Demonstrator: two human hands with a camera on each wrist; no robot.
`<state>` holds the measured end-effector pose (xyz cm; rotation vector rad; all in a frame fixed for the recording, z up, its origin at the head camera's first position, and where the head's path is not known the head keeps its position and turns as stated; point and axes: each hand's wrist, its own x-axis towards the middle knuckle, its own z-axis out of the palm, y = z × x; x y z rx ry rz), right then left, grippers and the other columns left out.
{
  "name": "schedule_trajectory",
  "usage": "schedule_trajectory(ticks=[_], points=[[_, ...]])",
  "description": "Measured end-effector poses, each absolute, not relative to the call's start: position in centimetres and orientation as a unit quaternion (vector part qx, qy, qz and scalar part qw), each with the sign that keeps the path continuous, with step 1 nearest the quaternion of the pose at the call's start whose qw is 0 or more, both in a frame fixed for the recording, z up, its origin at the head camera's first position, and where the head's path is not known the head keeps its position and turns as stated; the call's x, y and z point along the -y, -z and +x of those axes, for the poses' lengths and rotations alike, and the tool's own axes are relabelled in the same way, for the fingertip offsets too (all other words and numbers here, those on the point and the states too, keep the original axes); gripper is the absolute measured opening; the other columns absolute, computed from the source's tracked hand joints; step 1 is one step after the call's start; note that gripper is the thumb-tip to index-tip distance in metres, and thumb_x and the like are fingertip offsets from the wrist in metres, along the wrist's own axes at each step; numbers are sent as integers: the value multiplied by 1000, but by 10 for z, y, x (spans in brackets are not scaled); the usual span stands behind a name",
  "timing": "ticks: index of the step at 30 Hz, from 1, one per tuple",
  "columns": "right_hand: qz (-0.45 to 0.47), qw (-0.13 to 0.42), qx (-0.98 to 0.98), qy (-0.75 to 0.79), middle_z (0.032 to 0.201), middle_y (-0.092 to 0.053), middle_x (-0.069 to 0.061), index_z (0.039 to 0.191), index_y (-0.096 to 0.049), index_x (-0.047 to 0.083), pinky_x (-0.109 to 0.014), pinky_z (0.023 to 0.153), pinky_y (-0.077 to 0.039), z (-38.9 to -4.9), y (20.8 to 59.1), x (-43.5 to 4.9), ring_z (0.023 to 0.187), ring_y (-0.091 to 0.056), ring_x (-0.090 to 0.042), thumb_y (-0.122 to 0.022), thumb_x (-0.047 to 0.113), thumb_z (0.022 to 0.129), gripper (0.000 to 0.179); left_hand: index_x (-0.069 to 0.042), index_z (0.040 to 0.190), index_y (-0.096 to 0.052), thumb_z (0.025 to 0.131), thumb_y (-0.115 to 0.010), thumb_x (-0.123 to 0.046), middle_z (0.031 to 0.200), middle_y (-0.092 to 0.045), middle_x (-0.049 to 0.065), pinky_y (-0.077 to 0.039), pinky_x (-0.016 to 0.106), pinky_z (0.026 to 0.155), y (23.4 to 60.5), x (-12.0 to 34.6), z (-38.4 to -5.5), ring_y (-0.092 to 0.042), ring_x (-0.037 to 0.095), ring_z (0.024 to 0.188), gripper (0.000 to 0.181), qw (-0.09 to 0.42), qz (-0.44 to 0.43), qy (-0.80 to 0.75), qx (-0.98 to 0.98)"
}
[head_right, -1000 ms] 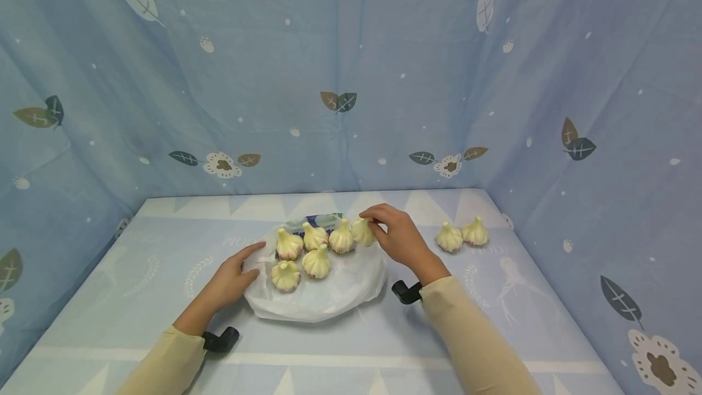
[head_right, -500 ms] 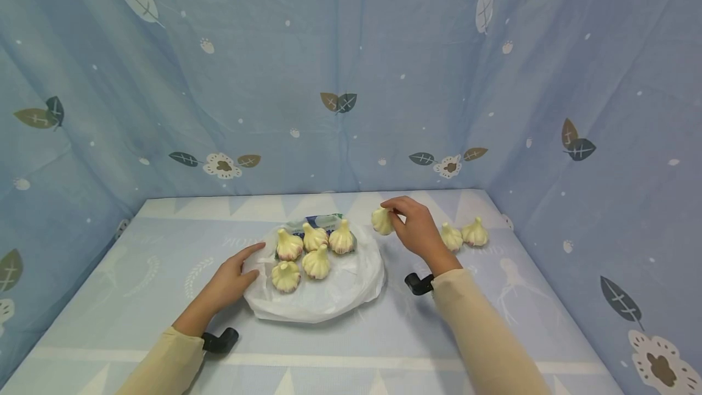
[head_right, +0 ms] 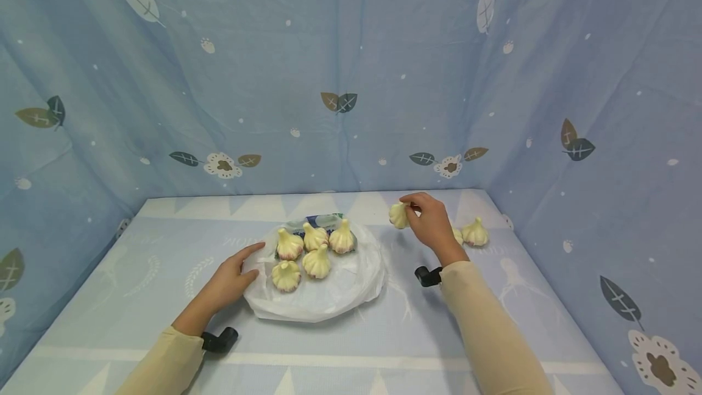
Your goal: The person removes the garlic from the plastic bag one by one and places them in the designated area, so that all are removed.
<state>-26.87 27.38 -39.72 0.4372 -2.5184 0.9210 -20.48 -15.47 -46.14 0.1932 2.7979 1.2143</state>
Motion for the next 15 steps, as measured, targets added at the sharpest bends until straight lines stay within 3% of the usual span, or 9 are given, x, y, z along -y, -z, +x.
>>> schedule_trajectory(ticks=[15], points=[[68, 174, 928, -322, 123, -63, -17, 120, -65, 4, -45, 91, -55, -281, 407, -300, 112, -62, -34, -55, 7, 95, 27, -18, 150, -37, 94, -52, -10, 156, -33, 17, -30, 59, 113, 459, 154, -204, -29, 38, 144, 58, 47, 57, -396, -915]])
